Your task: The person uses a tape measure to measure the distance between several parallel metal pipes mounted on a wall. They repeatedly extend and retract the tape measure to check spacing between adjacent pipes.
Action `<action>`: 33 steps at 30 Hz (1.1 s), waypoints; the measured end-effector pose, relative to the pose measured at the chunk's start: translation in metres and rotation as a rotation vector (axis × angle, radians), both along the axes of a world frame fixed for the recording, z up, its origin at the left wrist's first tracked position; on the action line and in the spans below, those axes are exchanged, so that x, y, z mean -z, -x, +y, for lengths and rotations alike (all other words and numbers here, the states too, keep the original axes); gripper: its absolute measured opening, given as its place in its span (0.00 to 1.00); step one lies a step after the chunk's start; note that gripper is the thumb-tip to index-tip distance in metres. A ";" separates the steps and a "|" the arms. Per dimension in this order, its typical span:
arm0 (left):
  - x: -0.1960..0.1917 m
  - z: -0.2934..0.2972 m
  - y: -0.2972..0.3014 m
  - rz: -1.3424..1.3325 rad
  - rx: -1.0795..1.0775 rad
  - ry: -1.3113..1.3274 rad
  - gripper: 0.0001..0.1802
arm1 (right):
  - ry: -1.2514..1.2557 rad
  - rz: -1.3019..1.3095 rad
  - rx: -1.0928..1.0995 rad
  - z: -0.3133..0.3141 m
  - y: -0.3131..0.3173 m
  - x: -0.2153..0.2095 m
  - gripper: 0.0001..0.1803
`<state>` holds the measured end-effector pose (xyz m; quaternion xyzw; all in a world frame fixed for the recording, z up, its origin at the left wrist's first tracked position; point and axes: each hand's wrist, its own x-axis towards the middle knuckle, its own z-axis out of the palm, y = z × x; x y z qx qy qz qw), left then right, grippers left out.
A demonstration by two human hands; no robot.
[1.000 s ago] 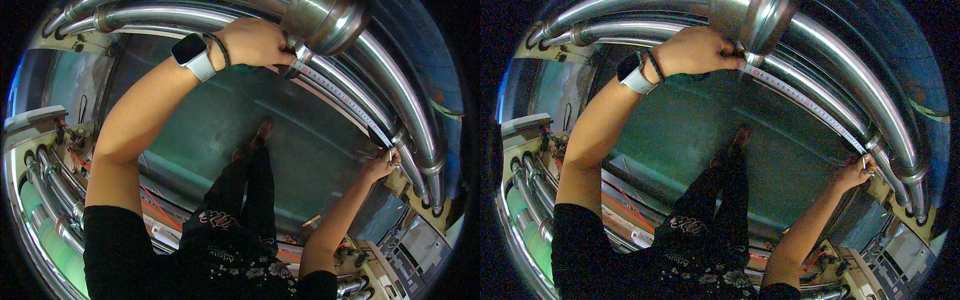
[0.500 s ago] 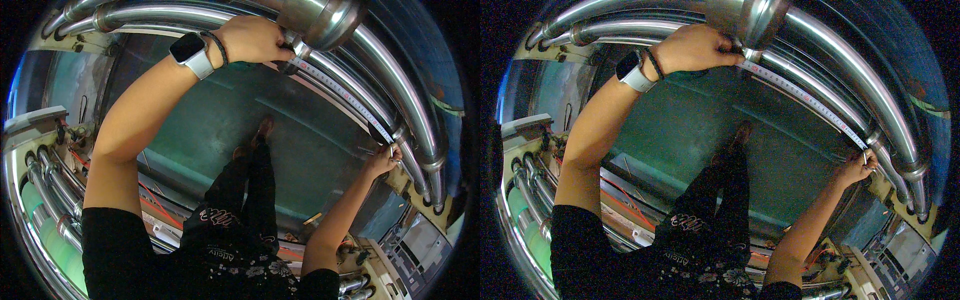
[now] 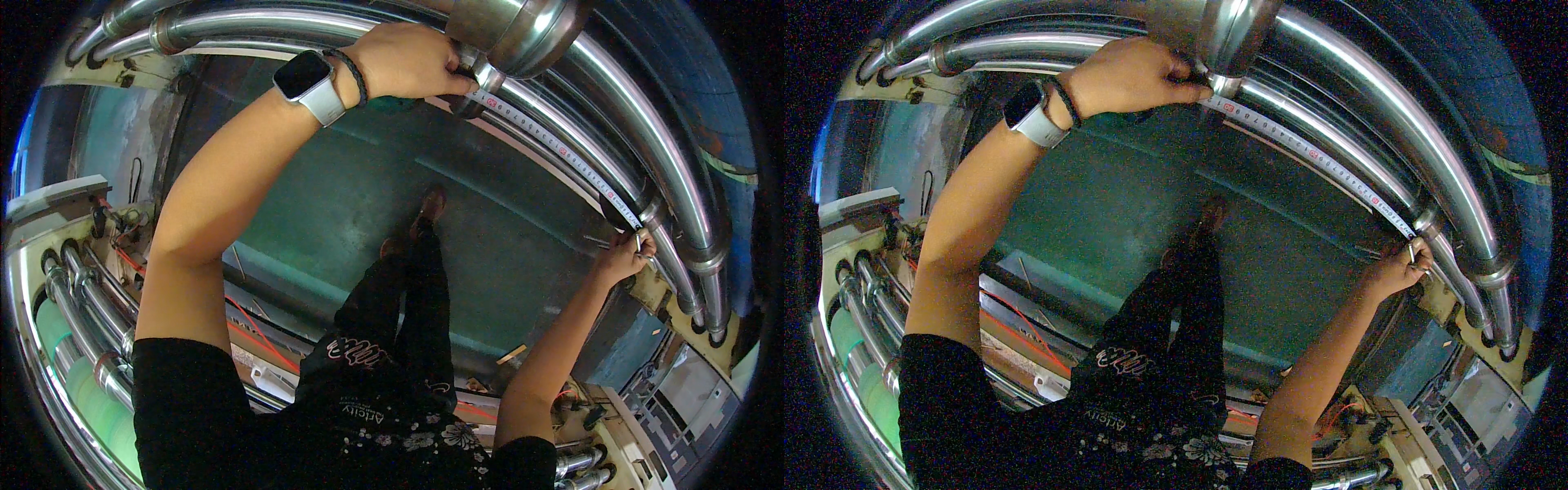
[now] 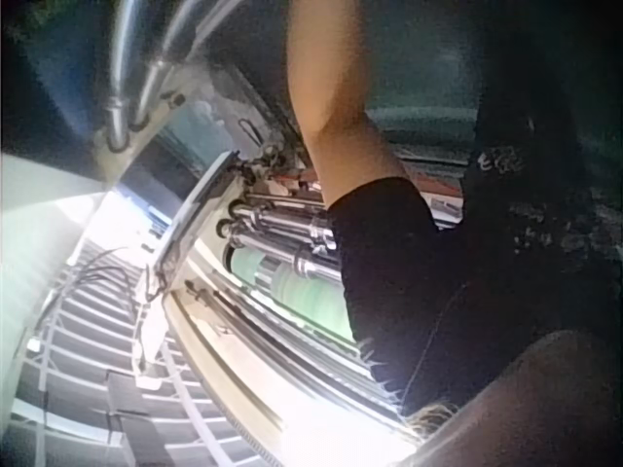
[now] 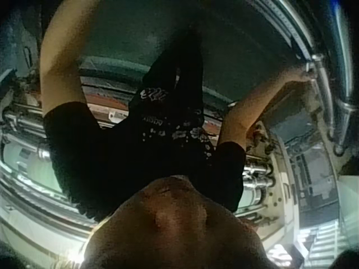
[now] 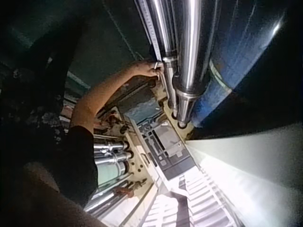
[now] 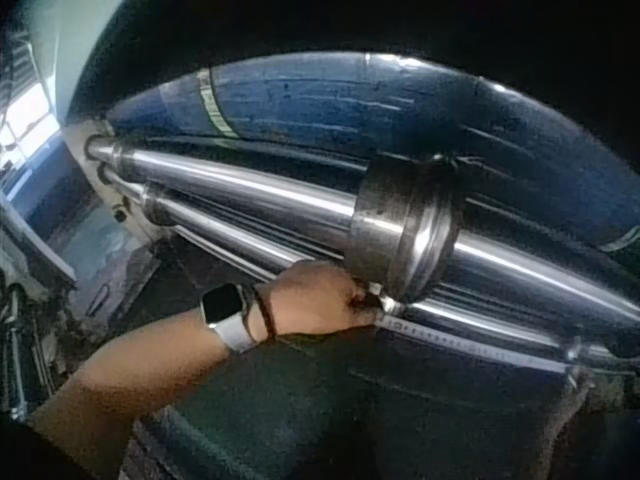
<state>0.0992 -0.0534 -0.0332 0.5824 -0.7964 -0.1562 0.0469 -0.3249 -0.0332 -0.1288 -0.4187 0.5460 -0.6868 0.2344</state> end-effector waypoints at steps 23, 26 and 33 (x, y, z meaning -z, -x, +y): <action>0.002 0.003 0.001 0.094 -0.057 -0.001 0.21 | -0.099 -0.174 0.120 0.025 -0.018 0.001 0.08; -0.010 0.006 0.008 0.083 -0.074 -0.059 0.22 | -0.039 -0.053 0.090 0.024 -0.013 0.009 0.07; 0.000 0.008 0.003 0.164 -0.079 0.001 0.22 | -0.037 -0.081 0.124 0.010 -0.034 -0.018 0.07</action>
